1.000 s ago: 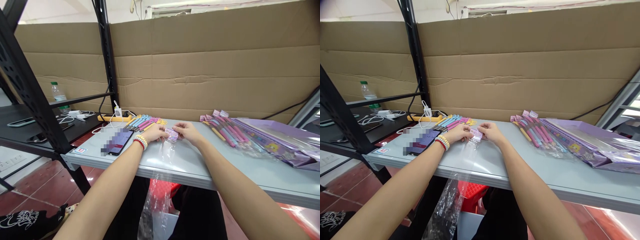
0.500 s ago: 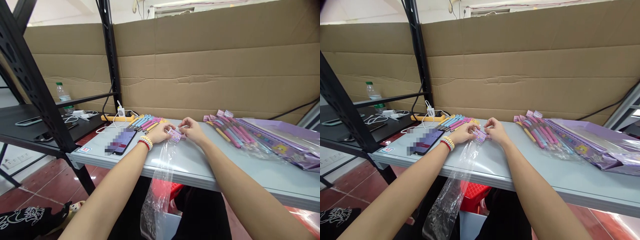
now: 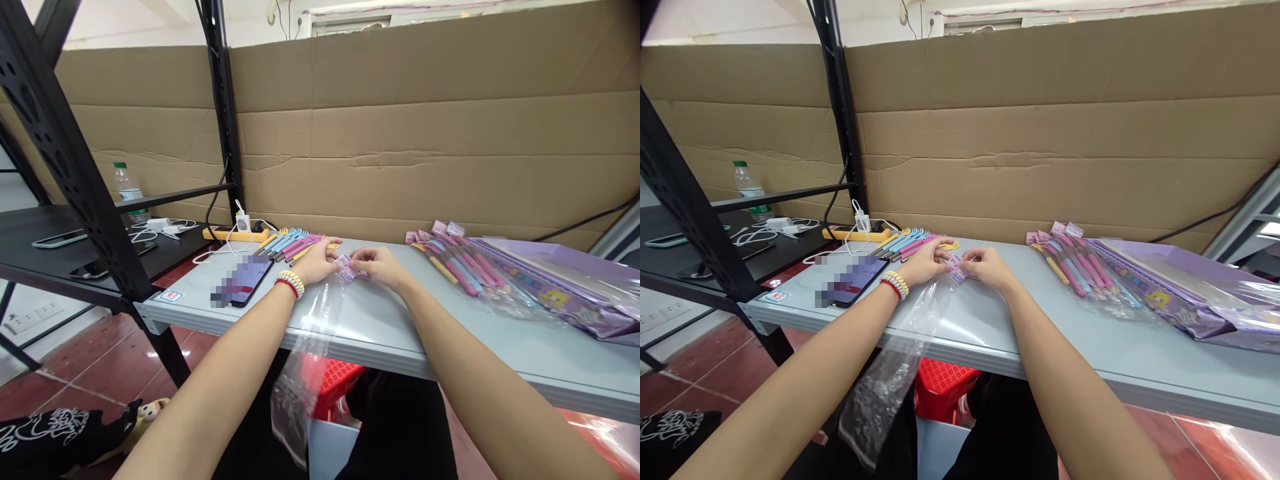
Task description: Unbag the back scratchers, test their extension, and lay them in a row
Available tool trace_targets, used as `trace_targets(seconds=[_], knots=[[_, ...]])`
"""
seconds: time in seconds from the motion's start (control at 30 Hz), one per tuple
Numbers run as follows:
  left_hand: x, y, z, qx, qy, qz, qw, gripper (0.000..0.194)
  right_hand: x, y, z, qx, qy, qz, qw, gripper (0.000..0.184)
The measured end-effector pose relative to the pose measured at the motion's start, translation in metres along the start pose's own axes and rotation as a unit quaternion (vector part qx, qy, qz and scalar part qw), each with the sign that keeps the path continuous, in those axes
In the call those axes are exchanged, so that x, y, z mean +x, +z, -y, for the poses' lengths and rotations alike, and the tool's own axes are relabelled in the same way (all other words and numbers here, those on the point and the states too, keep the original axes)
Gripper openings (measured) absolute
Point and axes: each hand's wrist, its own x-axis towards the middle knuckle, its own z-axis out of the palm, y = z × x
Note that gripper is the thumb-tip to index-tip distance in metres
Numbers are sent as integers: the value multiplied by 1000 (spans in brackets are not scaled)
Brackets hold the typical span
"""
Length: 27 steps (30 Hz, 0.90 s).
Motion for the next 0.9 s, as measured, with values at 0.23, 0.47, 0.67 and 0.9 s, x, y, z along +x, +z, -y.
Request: trace_targets(seconds=[0.23, 0.47, 0.67, 0.9], knots=[[0, 0, 0, -42, -10, -2, 999, 58, 3, 0, -2, 58, 36, 24, 997, 35], [1, -1, 2, -1, -39, 41, 998, 53, 0, -2, 6, 118, 49, -30, 991, 28], [-1, -1, -2, 9, -54, 64, 996, 54, 9, -17, -5, 229, 56, -157, 959, 28], [3, -3, -2, 50, -69, -42, 995, 47, 12, -39, -17, 251, 89, -377, 887, 27]])
